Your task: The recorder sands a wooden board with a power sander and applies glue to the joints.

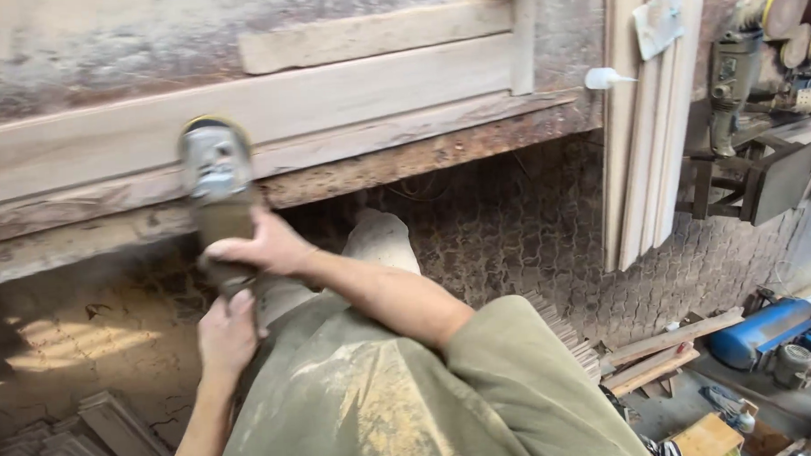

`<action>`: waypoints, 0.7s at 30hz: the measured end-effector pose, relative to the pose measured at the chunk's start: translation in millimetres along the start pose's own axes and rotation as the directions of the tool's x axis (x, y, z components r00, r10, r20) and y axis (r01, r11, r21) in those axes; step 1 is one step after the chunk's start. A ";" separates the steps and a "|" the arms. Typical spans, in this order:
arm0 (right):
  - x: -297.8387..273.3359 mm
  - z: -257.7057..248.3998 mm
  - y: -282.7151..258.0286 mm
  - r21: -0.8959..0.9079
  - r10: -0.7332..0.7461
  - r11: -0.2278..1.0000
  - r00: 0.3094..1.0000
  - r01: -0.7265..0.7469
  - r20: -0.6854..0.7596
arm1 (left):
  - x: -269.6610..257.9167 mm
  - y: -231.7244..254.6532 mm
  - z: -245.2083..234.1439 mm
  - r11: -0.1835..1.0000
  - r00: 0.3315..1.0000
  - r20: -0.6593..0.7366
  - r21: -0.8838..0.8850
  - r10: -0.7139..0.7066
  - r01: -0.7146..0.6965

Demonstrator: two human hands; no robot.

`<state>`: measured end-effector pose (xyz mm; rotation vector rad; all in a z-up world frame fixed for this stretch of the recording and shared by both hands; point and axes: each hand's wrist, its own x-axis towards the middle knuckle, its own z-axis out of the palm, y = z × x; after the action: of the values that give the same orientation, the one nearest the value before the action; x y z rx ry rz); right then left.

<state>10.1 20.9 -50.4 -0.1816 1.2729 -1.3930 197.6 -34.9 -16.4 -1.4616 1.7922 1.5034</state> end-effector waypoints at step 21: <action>-249.2 -231.4 7.3 0.387 -0.066 0.896 0.927 0.217 -0.369 | -36.0 132.9 220.0 0.655 0.648 0.520 0.206 0.556 -0.727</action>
<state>-77.7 347.2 -11.3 0.2882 1.2210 -1.8561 27.2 160.3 -1.3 -0.2159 2.2782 1.4511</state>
